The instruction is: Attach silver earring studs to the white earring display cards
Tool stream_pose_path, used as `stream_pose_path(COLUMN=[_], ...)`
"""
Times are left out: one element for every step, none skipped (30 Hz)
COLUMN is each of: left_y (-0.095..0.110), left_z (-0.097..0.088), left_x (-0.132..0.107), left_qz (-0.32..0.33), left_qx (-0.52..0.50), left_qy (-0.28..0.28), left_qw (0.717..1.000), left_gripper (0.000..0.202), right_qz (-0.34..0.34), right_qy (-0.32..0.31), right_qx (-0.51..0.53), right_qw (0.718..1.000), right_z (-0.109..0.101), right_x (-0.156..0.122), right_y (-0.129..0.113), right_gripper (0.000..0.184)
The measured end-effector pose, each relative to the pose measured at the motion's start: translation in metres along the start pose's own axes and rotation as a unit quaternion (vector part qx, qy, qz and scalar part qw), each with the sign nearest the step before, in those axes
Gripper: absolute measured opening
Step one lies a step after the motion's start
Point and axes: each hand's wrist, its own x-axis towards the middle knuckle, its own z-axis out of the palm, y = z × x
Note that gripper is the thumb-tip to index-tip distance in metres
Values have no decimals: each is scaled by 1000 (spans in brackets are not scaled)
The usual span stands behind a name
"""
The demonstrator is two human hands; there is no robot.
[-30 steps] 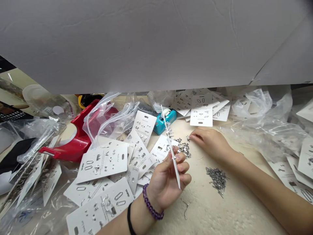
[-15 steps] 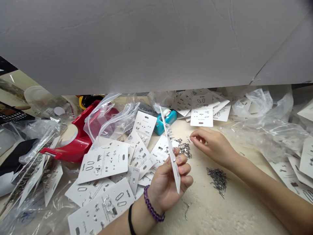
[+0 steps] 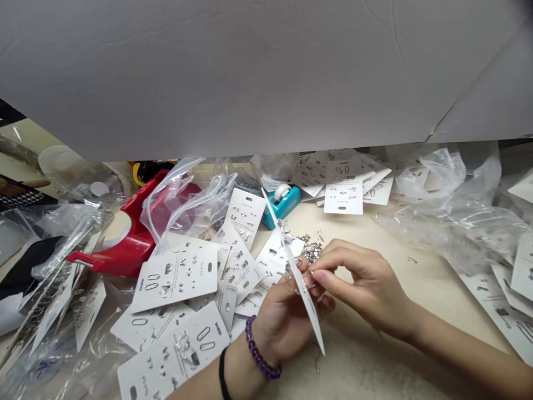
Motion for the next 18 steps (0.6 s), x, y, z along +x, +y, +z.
stream_pose_path(left_y=[0,0,-1,-1,-1,-1,-1,-2,-2,-2,-2,-3,-3,-4,-4,-5,-5,-6], left_z=[0,0,0,-1,-1,-2,-2,-2,-2,-2,-2,-2,-2,-2,-2,-2,-3,-3], left_x=[0,0,0,0,0,0,0,-1,-1,-1,-1,-1,-1,-1,0,0,1,1], left_qz=[0,1,1,2,1,0,-1,-1,2,6,10,11,10,7,6,5,6,7], left_qx=[1,2,4,6,8,11,16,23,31,39,45,47,47,45,41,37,33,31], left_qy=[-2,-3,-4,-7,-10,-14,-18,-20,-21,-21,-20,-22,-25,-30,-36,-44,-51,-56], left_qw=[1000,1000,1000,1000,1000,1000,1000,1000,999,999,999,999,999,999,998,998,998,998], left_gripper=[16,16,16,16,17,17,17,18,19,19,19,19,19,19,19,18,17,16], right_qz=[0,-1,-6,-14,-23,-33,-44,-56,-67,-77,-86,-94,-97,-98,-95,-90,-85,-80], right_qy=[-2,-4,-4,-3,-1,2,3,7,12,17,22,27,30,31,31,32,33,34], right_qx=[10,19,25,28,28,27,24,20,15,10,7,7,9,15,21,26,31,36], right_qw=[1000,1000,1000,1000,999,999,999,998,998,997,996,995,995,995,995,995,995,996], right_z=[0,-1,-1,-1,0,0,1,1,2,3,4,4,5,6,6,7,7,7], right_x=[0,0,0,0,0,0,0,0,-1,-1,-2,-3,-4,-4,-5,-5,-5,-5], right_y=[0,0,0,1,1,2,2,3,3,4,4,5,5,6,7,7,8,9], right_gripper=[12,12,12,12,11,11,11,11,12,13,14,15,16,16,17,17,16,16])
